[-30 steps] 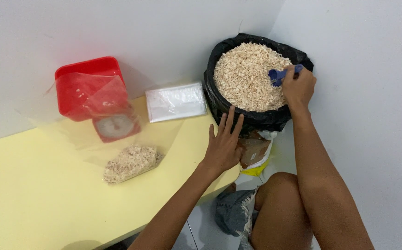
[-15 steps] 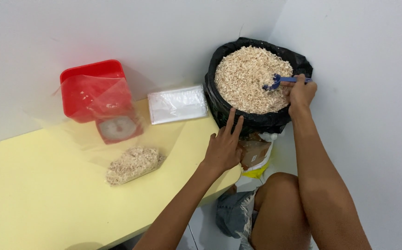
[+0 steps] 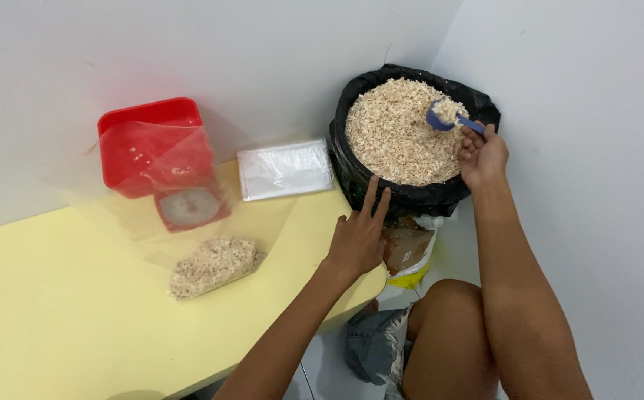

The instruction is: The person scoops grains from a large black sack using a blue scoop and pours them into a clear plastic bag. The person repeats this process to fill the bag, then places the filled bag on a red weighing scale.

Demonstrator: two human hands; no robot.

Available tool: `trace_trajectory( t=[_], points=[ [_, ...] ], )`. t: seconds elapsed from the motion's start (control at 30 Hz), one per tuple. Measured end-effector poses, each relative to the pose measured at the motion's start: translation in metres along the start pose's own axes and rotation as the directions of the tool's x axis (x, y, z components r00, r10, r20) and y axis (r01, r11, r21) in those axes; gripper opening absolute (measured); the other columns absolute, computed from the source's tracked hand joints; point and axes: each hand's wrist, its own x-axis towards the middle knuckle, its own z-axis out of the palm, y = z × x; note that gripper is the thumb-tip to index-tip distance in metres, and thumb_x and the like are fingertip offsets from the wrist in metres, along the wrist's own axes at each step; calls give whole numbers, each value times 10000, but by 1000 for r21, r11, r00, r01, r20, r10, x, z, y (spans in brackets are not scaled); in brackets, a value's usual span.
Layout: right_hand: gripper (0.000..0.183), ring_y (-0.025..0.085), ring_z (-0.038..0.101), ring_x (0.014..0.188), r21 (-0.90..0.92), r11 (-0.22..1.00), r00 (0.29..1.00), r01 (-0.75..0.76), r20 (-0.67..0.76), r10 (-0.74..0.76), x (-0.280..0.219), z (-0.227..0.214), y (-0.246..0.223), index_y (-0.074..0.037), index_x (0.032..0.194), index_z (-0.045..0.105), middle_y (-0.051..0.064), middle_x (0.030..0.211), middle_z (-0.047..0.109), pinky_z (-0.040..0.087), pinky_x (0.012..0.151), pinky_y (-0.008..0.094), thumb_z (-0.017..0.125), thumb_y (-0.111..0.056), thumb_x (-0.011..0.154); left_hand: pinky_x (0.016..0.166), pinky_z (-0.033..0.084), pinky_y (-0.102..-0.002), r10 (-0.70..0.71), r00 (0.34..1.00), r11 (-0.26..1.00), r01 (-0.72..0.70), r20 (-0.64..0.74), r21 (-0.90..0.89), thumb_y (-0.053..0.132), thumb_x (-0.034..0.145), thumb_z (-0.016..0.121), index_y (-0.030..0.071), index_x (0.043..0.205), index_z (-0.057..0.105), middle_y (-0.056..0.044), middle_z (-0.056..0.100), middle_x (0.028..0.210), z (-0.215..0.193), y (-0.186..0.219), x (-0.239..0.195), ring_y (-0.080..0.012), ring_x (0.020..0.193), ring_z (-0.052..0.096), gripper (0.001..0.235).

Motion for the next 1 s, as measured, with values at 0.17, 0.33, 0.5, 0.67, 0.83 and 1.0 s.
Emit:
trace_trajectory(
  t=[0.17, 0.33, 0.5, 0.67, 0.83, 1.0],
  points=[
    [320, 91, 579, 692, -88, 995, 999, 51, 22, -49, -7, 10, -2, -123, 1244, 495, 57, 1005, 729, 375, 521, 183, 329, -369, 1124, 956, 536, -635, 2, 1000, 999, -1, -21, 52, 83, 901, 660, 86, 1657, 120, -261, 38, 1697, 0, 1, -1, -419, 1092, 676, 929],
    [322, 93, 583, 717, -61, 998, 999, 29, 21, -28, -1, 7, 2, -139, 1254, 492, 46, 1037, 738, 395, 544, 189, 328, -381, 1121, 964, 531, -627, -9, 1000, 998, 10, -14, 55, 95, 906, 653, 98, 1660, 114, -247, 33, 1702, 3, 1, 0, -397, 1073, 685, 927],
    [321, 111, 591, 734, -13, 1000, 1000, 7, 12, -7, -2, 11, 3, -148, 1253, 506, 59, 1114, 749, 437, 579, 219, 371, -401, 1108, 1011, 478, -660, 26, 997, 999, -24, 70, -36, 169, 887, 665, 113, 1655, 191, -203, 62, 1724, 13, -20, 16, -412, 1106, 685, 904],
    [357, 112, 670, 783, -66, 995, 996, 76, 52, -72, -19, 32, -12, -178, 1277, 531, 17, 1141, 770, 463, 625, 219, 418, -449, 1073, 957, 523, -591, 189, 981, 963, -195, -51, -185, 138, 937, 633, 71, 1571, 396, -253, 392, 1585, -91, -26, -11, -457, 1167, 662, 680],
    [339, 122, 729, 802, -106, 973, 964, 206, 194, -183, -44, 70, -28, -186, 1224, 568, 18, 1135, 784, 502, 640, 207, 451, -455, 1054, 896, 536, -532, 340, 840, 897, -425, -424, -123, 14, 881, 664, 52, 1287, 681, -184, 666, 1246, -174, -52, -76, -429, 1070, 683, 408],
    [321, 149, 781, 874, 63, 997, 980, 39, 193, -51, -123, 149, -49, -159, 1164, 651, 65, 1132, 816, 492, 584, 216, 608, -406, 964, 936, 464, -449, 162, 677, 987, -122, -718, 107, -84, 1018, 625, -6, 1184, 681, -223, 591, 1281, -253, -95, -154, -381, 1200, 574, 192]
  ],
)
